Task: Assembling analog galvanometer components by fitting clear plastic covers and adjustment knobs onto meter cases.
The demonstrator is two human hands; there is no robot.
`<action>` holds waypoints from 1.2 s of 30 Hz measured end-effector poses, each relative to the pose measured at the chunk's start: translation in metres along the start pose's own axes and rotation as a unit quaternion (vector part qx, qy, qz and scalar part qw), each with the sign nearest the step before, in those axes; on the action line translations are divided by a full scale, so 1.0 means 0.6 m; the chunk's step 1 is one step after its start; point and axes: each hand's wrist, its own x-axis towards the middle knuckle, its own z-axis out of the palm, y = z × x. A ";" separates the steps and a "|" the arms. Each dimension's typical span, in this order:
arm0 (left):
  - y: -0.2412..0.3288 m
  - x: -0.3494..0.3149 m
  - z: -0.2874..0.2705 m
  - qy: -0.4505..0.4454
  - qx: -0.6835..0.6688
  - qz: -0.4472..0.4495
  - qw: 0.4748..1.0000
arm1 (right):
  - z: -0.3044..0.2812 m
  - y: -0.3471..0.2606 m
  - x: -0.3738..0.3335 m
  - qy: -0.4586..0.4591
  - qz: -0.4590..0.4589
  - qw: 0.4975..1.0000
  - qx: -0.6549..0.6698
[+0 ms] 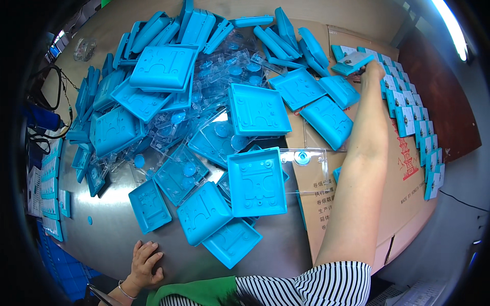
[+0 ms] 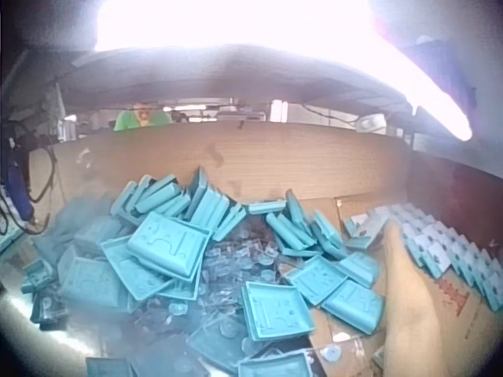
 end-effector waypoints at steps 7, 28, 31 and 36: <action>-0.007 0.005 0.009 0.005 0.000 0.015 1.000 | -0.090 0.009 0.056 -0.015 0.018 0.957 -0.290; -0.003 0.003 0.002 -0.011 0.014 0.009 1.000 | -0.044 -0.003 -0.051 -0.222 0.062 0.875 -0.426; -0.002 0.003 0.001 -0.014 0.026 0.011 1.000 | -0.039 -0.007 -0.060 -0.234 0.058 0.844 -0.480; 0.000 0.007 -0.002 -0.017 0.022 0.012 1.000 | -0.046 -0.016 -0.067 -0.258 0.144 0.931 -0.213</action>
